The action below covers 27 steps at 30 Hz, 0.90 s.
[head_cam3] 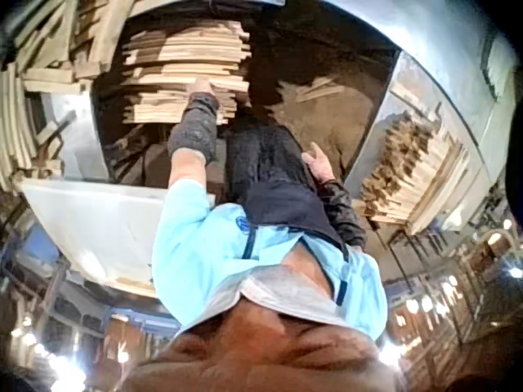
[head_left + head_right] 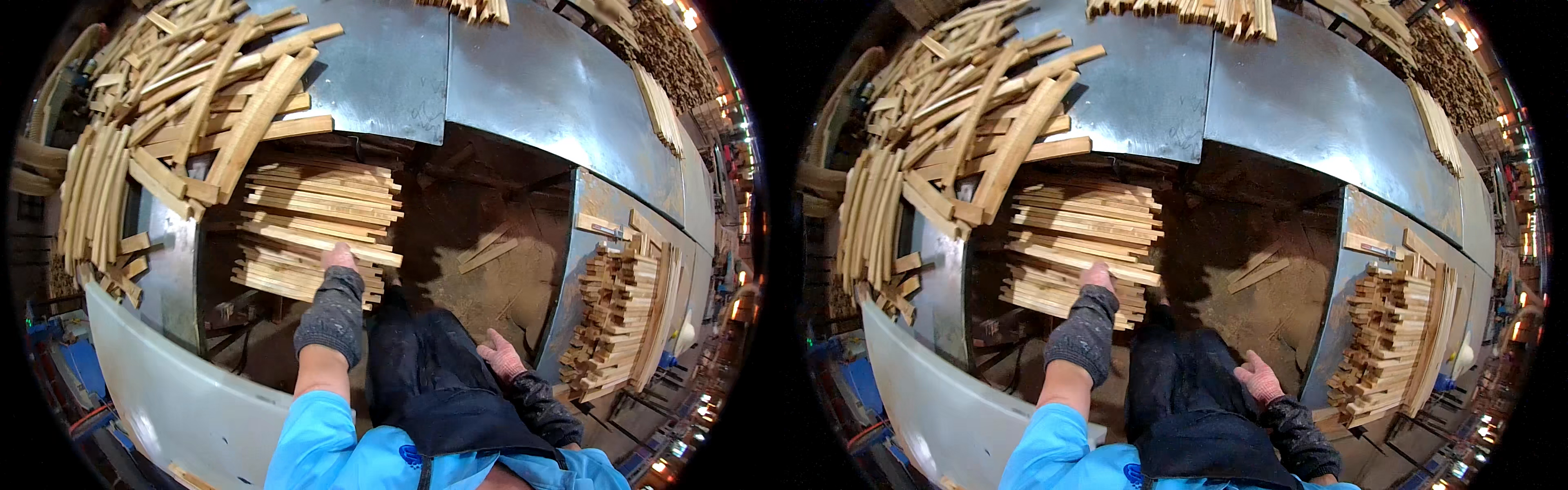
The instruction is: The person sorts and stacks small wooden slats on a metal table in a workshop. They pick up loose pieces, align them into neat piles, and occasionally transfer stacks to a nearby conveyor belt.
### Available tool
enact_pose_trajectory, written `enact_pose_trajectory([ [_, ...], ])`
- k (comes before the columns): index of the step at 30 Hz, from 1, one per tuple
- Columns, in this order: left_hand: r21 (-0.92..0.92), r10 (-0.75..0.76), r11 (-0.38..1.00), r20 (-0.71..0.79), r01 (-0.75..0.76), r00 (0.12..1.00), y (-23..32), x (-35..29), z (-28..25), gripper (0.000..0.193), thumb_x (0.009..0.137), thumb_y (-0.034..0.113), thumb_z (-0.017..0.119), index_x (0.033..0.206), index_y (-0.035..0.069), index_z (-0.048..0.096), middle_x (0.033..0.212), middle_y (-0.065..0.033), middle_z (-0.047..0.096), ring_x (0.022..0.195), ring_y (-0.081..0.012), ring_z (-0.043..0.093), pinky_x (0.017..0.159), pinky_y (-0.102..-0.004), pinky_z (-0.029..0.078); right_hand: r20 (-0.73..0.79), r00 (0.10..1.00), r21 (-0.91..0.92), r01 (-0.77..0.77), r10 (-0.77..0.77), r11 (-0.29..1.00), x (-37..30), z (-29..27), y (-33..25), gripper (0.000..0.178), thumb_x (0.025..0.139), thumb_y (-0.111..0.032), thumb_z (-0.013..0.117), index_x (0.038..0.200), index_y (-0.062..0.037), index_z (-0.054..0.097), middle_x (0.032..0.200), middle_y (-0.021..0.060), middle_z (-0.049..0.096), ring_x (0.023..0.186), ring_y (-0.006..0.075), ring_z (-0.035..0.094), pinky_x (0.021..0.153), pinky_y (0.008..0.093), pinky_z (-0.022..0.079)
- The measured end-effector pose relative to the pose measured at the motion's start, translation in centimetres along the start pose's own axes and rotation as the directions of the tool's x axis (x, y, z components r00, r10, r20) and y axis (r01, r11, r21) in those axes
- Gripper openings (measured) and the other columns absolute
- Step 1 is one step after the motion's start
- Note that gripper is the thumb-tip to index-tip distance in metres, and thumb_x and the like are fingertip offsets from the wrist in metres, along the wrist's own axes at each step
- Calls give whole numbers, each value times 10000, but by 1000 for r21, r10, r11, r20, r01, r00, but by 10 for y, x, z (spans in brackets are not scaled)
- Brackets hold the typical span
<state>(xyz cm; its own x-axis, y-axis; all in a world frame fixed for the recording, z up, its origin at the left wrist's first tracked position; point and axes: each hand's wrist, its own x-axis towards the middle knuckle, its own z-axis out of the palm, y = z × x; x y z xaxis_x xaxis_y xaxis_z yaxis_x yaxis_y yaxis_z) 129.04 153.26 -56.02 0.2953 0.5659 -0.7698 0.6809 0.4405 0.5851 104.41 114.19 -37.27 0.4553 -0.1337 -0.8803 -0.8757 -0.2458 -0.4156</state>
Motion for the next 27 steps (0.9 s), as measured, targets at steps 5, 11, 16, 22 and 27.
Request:
enact_pose_trajectory([
  [5, 15, -77, 997, 54, 76, 996, 31, 82, 31, 321, 923, 171, 708, 1137, -15, 557, 841, -121, 630, 619, -226, 589, 557, -384, 484, 40, 993, 58, -114, 112, 992, 28, 2, -64, 804, 1004, -167, 747, 1654, 43, 323, 1431, 166, 633, 1292, 239, 600, 1093, 350, 475],
  [11, -49, 71, 997, 216, -62, 974, 5, 114, 22, 290, 951, 198, 678, 1118, -19, 585, 885, -70, 602, 720, -162, 561, 638, -319, 470, 94, 984, -79, -141, 148, 987, 65, 7, -121, 811, 1001, -224, 772, 1643, 39, 352, 1515, 201, 589, 1356, 270, 584, 1130, 367, 469],
  [16, -202, -46, 972, 327, 117, 944, -7, 106, 18, 173, 991, 188, 651, 1047, 27, 619, 839, -46, 582, 796, -173, 578, 717, -340, 510, 91, 985, -132, -133, 146, 982, 80, 15, -144, 790, 988, -243, 788, 1617, 39, 402, 1464, 165, 641, 1323, 260, 613, 1136, 382, 470],
  [22, 522, 229, 515, 680, -680, 696, -80, 240, -5, 227, 1005, 188, 605, 1062, -4, 712, 922, -121, 686, 855, -261, 646, 733, -457, 542, 118, 985, -407, -70, 128, 911, 103, -18, -188, 748, 1002, -357, 750, 1588, 10, 465, 1454, 207, 659, 1348, 289, 617, 1131, 362, 475],
  [27, 359, -235, 933, 565, 20, 791, -30, 171, 20, 254, 1002, 211, 572, 941, -5, 691, 826, -125, 679, 722, -258, 623, 652, -431, 535, 115, 992, -282, 78, -47, 956, 112, -52, -207, 701, 1024, -305, 736, 1586, 9, 460, 1363, 188, 702, 1273, 276, 646, 1098, 360, 491],
])
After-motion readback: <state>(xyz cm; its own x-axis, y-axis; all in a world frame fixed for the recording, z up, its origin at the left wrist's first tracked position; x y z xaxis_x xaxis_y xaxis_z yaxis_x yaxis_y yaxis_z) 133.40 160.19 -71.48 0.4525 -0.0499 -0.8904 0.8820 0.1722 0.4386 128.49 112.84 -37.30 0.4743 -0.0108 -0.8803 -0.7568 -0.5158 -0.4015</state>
